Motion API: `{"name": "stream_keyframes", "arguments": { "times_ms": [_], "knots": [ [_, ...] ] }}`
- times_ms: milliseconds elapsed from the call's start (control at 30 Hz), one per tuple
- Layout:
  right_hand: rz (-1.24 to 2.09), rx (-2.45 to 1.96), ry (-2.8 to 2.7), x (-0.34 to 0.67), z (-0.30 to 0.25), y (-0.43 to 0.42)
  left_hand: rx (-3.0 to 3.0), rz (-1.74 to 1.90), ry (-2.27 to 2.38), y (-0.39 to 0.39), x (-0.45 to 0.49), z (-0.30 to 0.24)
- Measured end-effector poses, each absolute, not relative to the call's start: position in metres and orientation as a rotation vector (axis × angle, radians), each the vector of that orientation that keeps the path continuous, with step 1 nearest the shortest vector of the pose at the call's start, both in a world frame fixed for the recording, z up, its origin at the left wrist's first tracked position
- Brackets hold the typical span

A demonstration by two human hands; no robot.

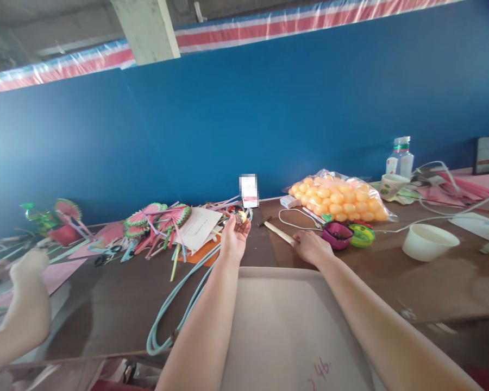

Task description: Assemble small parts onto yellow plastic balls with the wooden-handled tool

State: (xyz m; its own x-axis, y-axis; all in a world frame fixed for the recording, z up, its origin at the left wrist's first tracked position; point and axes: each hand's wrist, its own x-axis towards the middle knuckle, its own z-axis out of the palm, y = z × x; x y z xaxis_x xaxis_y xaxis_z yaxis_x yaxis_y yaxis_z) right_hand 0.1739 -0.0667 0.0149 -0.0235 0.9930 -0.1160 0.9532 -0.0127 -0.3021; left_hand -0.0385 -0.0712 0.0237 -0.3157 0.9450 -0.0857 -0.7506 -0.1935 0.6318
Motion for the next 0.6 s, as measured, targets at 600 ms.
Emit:
{"name": "stream_keyframes", "arguments": {
  "times_ms": [600],
  "knots": [
    [0.245, -1.713, -1.869, 0.17, 0.008, -0.066, 0.644, 1.74, 1.023, -0.084, 0.001, 0.016]
  ]
}}
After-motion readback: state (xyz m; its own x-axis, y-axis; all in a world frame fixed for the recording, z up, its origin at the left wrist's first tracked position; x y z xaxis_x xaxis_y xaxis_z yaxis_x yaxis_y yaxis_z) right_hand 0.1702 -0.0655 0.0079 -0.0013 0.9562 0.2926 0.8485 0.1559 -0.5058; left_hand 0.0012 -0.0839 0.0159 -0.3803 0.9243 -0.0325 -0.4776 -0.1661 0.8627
